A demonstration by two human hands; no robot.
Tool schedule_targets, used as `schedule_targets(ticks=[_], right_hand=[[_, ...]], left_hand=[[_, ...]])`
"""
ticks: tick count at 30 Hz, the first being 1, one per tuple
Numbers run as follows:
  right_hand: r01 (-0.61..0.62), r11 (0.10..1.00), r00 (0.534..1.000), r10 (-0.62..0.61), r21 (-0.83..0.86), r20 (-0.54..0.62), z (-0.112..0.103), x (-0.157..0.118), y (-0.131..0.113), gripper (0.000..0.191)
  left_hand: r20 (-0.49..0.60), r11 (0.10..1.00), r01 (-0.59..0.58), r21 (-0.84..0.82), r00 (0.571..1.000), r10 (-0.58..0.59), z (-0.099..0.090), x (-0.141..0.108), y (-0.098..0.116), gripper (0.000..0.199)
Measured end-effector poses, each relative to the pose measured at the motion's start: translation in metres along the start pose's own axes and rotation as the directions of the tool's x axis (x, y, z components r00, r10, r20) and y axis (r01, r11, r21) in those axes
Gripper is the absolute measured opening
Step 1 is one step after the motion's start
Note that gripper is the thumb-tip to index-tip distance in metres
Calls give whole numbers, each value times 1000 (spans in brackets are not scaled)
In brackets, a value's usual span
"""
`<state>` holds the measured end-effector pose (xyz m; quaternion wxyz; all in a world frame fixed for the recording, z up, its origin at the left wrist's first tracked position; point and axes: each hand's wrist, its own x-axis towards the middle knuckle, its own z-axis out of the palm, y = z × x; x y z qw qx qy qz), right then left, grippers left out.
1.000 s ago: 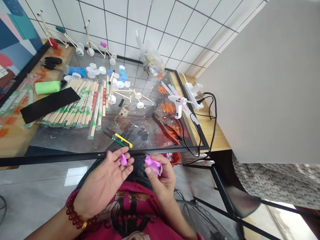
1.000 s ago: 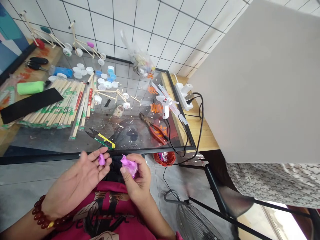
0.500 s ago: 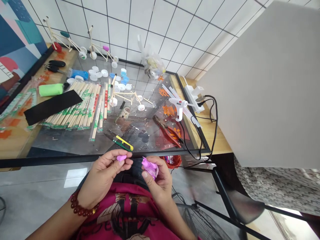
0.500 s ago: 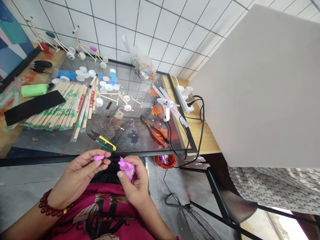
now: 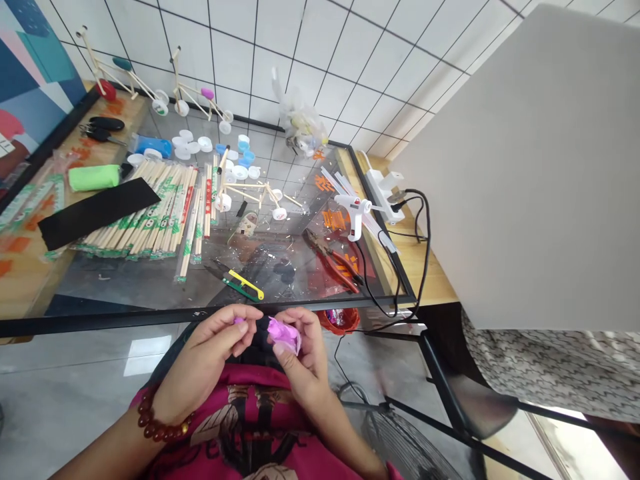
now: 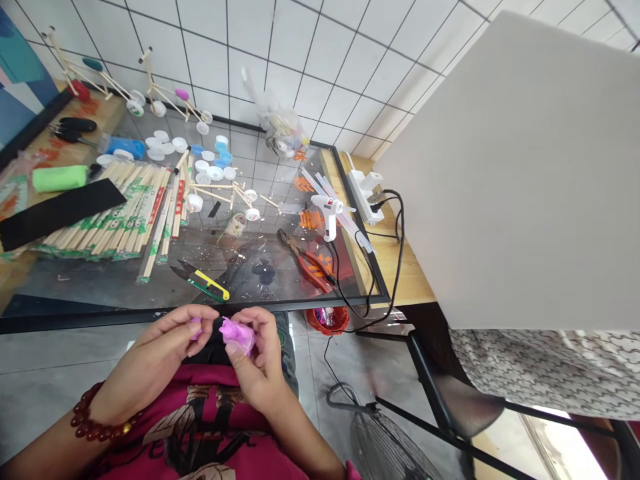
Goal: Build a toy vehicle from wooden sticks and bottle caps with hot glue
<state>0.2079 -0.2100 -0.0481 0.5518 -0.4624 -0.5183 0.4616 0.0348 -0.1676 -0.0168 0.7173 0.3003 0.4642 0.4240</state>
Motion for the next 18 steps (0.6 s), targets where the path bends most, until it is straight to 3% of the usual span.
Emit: schedule_targets(ticks=[4, 7, 9, 12, 16, 18], right_hand=[[68, 995, 997, -65, -70, 44, 2, 0, -2, 26], [112, 981, 992, -102, -158, 69, 2, 1, -1, 24], [154, 965, 986, -137, -212, 91, 2, 2, -2, 25], [270, 909, 960, -228, -317, 164, 1, 6, -3, 31], [377, 821, 924, -301, -429, 236, 2, 9, -4, 41], [380, 813, 924, -312, -442, 222, 2, 9, -4, 42]], left_hand=[[57, 979, -26, 203, 998, 15, 0, -2, -7, 29], [88, 905, -207, 371, 978, 188, 1, -2, -1, 21], [160, 795, -333, 508, 943, 293, 1, -2, 5, 16], [284, 587, -452, 671, 889, 360, -2, -3, 9, 15], [383, 322, -578, 750, 776, 502, -9, -6, 3, 25], [426, 239, -626, 742, 716, 553, -12, -7, -1, 32]])
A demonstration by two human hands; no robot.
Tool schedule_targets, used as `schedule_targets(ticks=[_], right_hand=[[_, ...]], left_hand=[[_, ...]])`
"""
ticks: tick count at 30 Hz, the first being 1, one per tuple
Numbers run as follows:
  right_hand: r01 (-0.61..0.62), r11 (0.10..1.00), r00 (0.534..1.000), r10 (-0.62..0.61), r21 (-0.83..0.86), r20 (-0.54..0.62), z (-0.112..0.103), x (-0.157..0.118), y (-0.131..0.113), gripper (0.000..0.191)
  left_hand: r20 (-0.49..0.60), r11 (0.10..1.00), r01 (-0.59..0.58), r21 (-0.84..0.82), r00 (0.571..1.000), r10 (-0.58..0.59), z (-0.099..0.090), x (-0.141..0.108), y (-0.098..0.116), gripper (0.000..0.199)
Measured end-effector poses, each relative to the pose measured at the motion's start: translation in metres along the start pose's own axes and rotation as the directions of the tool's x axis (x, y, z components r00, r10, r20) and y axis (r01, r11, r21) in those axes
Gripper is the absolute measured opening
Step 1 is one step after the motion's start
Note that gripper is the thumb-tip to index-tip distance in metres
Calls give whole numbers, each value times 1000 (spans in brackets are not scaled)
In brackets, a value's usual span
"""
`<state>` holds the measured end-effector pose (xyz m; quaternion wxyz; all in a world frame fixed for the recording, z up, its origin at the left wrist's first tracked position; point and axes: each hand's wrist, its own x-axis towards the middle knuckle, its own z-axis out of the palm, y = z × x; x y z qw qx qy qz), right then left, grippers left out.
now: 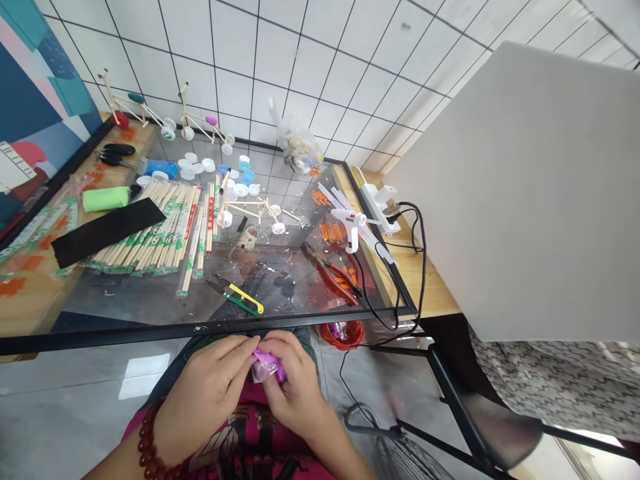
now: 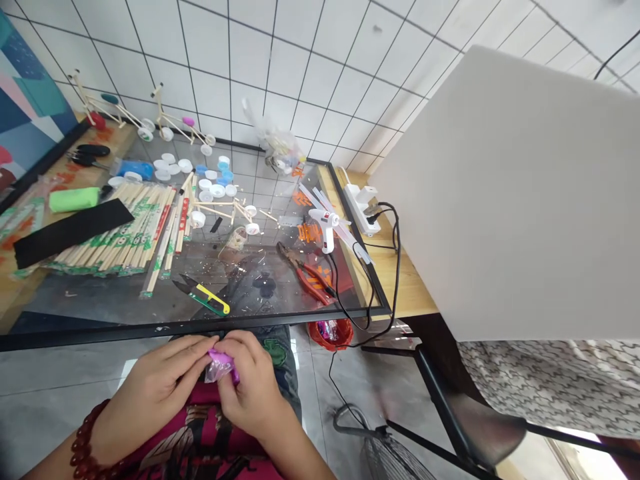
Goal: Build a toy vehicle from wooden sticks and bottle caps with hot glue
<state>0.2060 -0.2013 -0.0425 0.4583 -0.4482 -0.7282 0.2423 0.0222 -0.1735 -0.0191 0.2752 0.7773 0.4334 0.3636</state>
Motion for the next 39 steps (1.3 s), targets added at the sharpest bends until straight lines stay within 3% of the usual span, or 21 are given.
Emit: schedule_targets(ticks=[3, 7, 11, 17, 22, 26, 29, 32, 35, 37, 39], right_hand=[[-4, 1000, 1000, 4, 9, -24, 1, -1, -1, 41], [13, 1000, 999, -13, -10, -48, 4, -2, -2, 37], [67, 994, 995, -74, -88, -69, 9, -6, -2, 30], [136, 984, 979, -151, -118, -135, 9, -5, 0, 26], [64, 991, 989, -79, -116, -127, 7, -4, -2, 25], [102, 988, 986, -116, -119, -119, 9, -5, -2, 29], [167, 979, 981, -177, -114, -82, 9, -4, 1, 34], [191, 974, 981, -193, -119, -5, 8, -3, 2, 37], [181, 979, 983, -184, -89, -22, 8, -3, -1, 34], [102, 994, 992, -99, 30, -78, 9, -4, -4, 29], [-38, 977, 991, 63, 210, -114, 9, -5, -6, 24]], left_hand=[[-28, 999, -46, 8, 999, 46, 0, -3, 1, 38], [-102, 999, -48, 11, 994, 49, -1, 0, 9, 32], [-105, 997, -73, -7, 992, 72, -1, 2, 14, 26], [-165, 994, -25, -107, 986, 7, 7, -6, 6, 32], [-24, 957, 110, -268, 992, -121, 4, -8, 2, 30], [94, 824, 326, -464, 943, -319, 0, -5, -2, 18], [131, 770, 395, -501, 914, -383, -1, -2, -7, 14], [73, 858, 305, -414, 950, -302, -2, -1, -6, 18], [-33, 952, 135, -273, 988, -149, -4, 0, 1, 25], [-67, 969, 78, -236, 993, -96, -5, 1, 6, 25], [-79, 965, 87, -248, 991, -109, -7, 3, 6, 23]])
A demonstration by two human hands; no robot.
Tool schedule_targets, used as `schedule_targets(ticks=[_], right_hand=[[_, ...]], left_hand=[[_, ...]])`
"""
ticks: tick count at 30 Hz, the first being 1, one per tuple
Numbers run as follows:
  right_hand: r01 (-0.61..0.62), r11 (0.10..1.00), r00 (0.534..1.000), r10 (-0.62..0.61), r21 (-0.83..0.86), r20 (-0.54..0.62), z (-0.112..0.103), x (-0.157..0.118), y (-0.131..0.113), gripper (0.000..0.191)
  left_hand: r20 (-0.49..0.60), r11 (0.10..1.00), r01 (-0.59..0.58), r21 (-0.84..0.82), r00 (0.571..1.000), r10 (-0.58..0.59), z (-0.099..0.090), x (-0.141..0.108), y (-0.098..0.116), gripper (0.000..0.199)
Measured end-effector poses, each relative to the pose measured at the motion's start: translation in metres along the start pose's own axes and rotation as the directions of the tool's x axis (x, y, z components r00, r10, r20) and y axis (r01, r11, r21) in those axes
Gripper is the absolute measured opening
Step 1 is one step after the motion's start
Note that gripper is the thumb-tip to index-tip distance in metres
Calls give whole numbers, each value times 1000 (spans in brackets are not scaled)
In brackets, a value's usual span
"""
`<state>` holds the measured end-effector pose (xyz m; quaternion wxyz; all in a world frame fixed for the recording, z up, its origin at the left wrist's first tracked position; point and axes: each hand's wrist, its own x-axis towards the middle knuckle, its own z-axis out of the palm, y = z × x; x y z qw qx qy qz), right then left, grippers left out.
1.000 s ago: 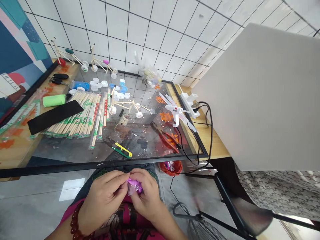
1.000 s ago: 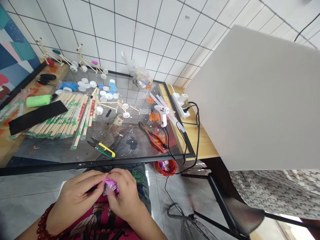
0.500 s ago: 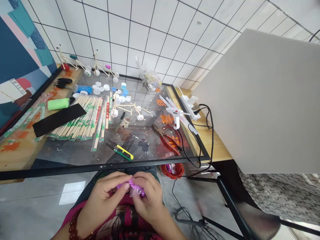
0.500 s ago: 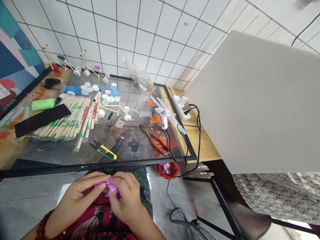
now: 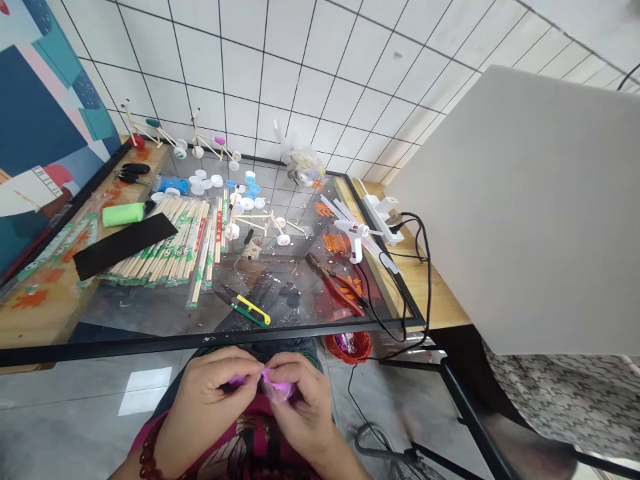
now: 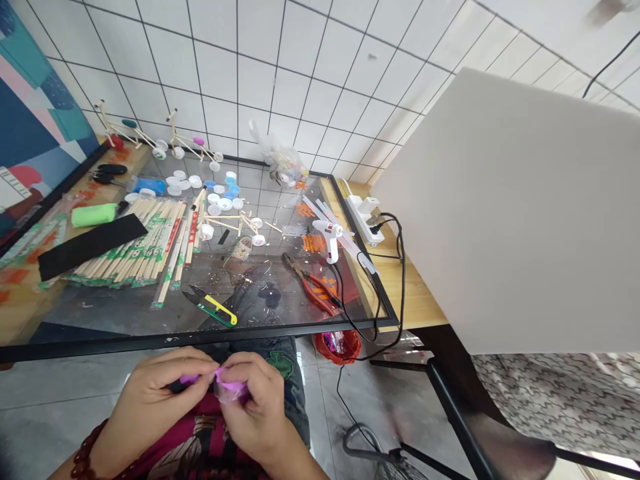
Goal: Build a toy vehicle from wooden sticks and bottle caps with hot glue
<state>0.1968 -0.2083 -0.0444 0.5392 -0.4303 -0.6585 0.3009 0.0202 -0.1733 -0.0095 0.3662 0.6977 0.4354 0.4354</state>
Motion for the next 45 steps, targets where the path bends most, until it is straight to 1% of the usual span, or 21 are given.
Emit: schedule_targets(ticks=[2, 4, 5, 6, 7, 8, 10, 12, 14, 16, 18, 20, 21, 25, 27, 29, 32, 35, 38, 40, 45], right_hand=[[-157, 972, 982, 172, 174, -80, -2, -2, 1, 17], [-264, 908, 931, 328, 326, -160, -7, -2, 5, 11], [-299, 874, 903, 390, 383, -183, -9, -1, 7, 10], [-324, 845, 882, 432, 425, -188, -11, 0, 8, 11], [-339, 826, 874, 454, 451, -174, -12, 2, 9, 14], [-347, 815, 878, 456, 464, -144, -13, 4, 9, 18], [-339, 819, 905, 418, 462, -76, -14, 7, 6, 27], [-302, 855, 939, 343, 421, -23, -13, 9, 1, 30], [-252, 906, 965, 262, 341, 15, -13, 11, -3, 28], [-208, 944, 978, 201, 258, 55, -14, 13, -5, 26], [-169, 967, 985, 156, 191, 79, -14, 15, -5, 29], [-101, 987, 992, 91, 123, 85, -14, 17, -5, 33], [-58, 995, 995, 51, 76, 87, -14, 18, -5, 37], [51, 989, 994, -37, -139, 100, -16, 18, -7, 52], [24, 982, 997, -9, -189, 77, -18, 15, -8, 53], [-43, 986, 998, 48, -163, 28, -19, 13, -9, 46], [-137, 987, 990, 134, -84, -44, -18, 11, -8, 24], [-240, 970, 971, 238, -50, -33, -15, 12, -6, 8], [-374, 927, 927, 374, 24, 25, -14, 14, -4, 7], [-427, 902, 904, 424, 59, 53, -13, 15, -3, 8], [-416, 909, 909, 415, 37, 33, -11, 16, -4, 9]], left_hand=[[-51, 995, 89, -45, 994, -91, -5, 4, -3, 19], [-133, 949, 252, -189, 951, -279, -11, 10, -8, 13], [-147, 887, 338, -315, 906, -397, -13, 14, -10, 13], [-124, 799, 397, -452, 859, -497, -14, 18, -11, 21], [-59, 704, 437, -560, 826, -560, -15, 21, -10, 27], [12, 620, 463, -633, 807, -590, -14, 24, -9, 24], [147, 491, 492, -719, 798, -585, -11, 28, -5, 4], [246, 383, 510, -770, 792, -559, -7, 29, 0, 17], [343, 276, 548, -790, 767, -542, -3, 27, 3, 18], [417, 219, 602, -768, 730, -541, 1, 25, 3, 17], [444, 249, 652, -716, 701, -559, 5, 21, 2, 20], [420, 361, 677, -641, 703, -574, 9, 17, 0, 28], [397, 437, 677, -592, 717, -573, 11, 15, -1, 30], [239, 743, 565, -358, 825, -512, 8, 9, -4, 27], [122, 845, 474, -245, 880, -458, 5, 7, -4, 23], [24, 911, 390, -132, 920, -391, 3, 4, -4, 21], [-29, 962, 272, -5, 962, -272, 6, 0, -3, 18], [-15, 973, 231, 7, 973, -231, 11, -3, -5, 18], [22, 970, 239, -38, 971, -239, 14, -5, -9, 20], [30, 978, 207, -35, 978, -206, 14, -6, -12, 19], [15, 997, 45, 56, 999, -46, 14, -8, -14, 15]])
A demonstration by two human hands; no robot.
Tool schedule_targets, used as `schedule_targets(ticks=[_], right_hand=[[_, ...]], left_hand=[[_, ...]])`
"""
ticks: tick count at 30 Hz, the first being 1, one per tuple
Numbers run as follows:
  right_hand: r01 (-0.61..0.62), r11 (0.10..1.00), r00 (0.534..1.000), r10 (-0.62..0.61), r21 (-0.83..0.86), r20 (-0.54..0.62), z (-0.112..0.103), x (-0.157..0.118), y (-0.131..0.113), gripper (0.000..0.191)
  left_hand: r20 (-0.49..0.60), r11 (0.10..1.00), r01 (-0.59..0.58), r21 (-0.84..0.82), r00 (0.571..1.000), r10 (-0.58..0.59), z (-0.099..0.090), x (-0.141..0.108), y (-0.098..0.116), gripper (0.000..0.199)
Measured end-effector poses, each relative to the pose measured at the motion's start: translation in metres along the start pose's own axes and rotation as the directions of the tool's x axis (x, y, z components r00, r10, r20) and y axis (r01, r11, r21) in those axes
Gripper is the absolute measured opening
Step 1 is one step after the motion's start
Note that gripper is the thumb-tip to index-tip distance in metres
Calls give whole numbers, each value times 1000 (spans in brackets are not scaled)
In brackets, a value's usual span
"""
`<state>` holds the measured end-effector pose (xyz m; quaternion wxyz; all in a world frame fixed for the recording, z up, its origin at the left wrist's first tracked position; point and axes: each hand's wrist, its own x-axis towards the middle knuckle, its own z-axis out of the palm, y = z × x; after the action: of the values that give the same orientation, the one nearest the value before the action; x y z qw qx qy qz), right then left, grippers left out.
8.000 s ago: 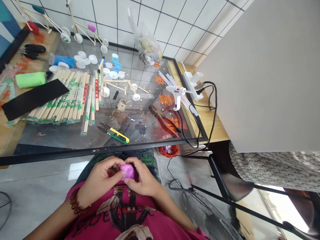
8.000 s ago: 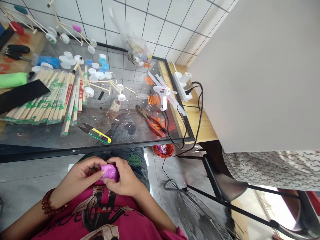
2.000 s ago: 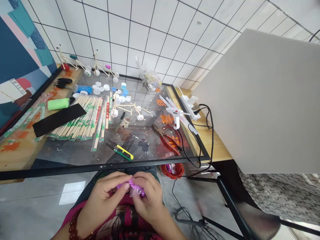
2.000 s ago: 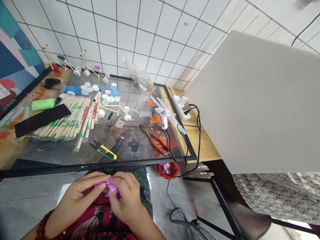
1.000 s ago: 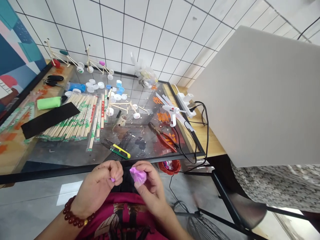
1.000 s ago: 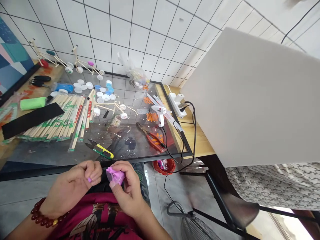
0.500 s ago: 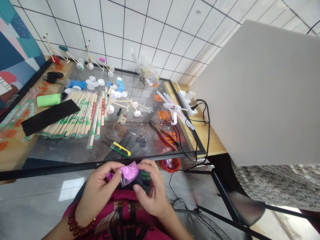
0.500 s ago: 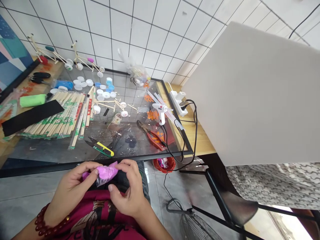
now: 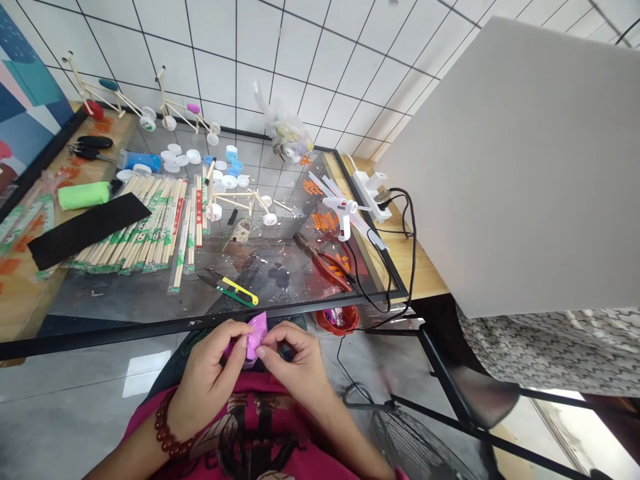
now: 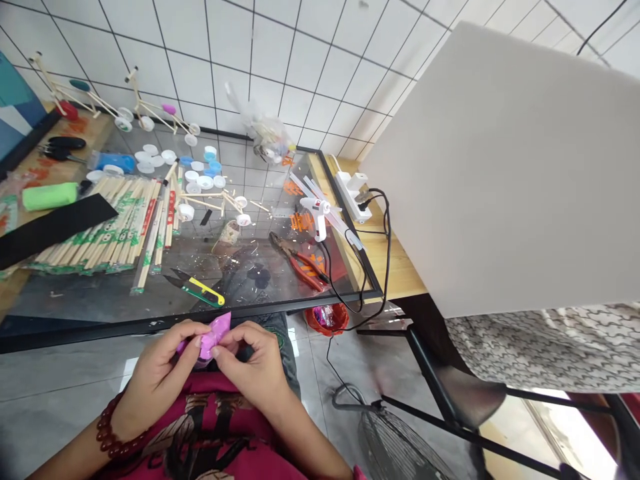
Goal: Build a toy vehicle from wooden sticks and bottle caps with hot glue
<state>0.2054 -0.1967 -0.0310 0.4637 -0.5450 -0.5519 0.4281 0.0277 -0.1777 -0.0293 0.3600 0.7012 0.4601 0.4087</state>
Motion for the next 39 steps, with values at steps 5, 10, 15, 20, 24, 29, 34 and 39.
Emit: schedule_targets(ticks=[5, 10, 15, 20, 24, 29, 34, 39], right_hand=[[106, 990, 994, -109, -95, -25, 2, -3, -6, 10], [120, 990, 993, -120, -71, 10, 2, -6, -6, 12], [155, 987, 988, -153, -51, 33, 11, -13, -3, 14], [350, 929, 936, -341, -122, 91, 19, -19, -9, 14], [367, 924, 929, -358, -107, 92, 22, -18, -10, 13], [134, 990, 990, -135, 32, 50, 17, -15, -8, 19], [450, 867, 889, -458, -213, 16, -4, -11, -7, 13], [576, 765, 812, -493, -288, 313, -13, -5, -2, 44]], left_hand=[[75, 998, 30, -58, 997, -25, -3, 1, 9, 15], [295, 937, 303, -175, 924, -244, -12, 4, 11, 18], [305, 984, 177, 11, 937, -172, -17, -4, 7, 13], [108, 980, -4, 200, 994, -18, -19, -17, 2, 13], [14, 956, 12, 294, 1000, -17, -20, -14, 1, 7], [165, 979, 176, 100, 968, -190, -25, 0, 1, 26], [278, 984, 168, 60, 944, -178, -33, 7, 4, 28], [333, 995, 1, 100, 942, -34, -37, 7, 8, 35]])
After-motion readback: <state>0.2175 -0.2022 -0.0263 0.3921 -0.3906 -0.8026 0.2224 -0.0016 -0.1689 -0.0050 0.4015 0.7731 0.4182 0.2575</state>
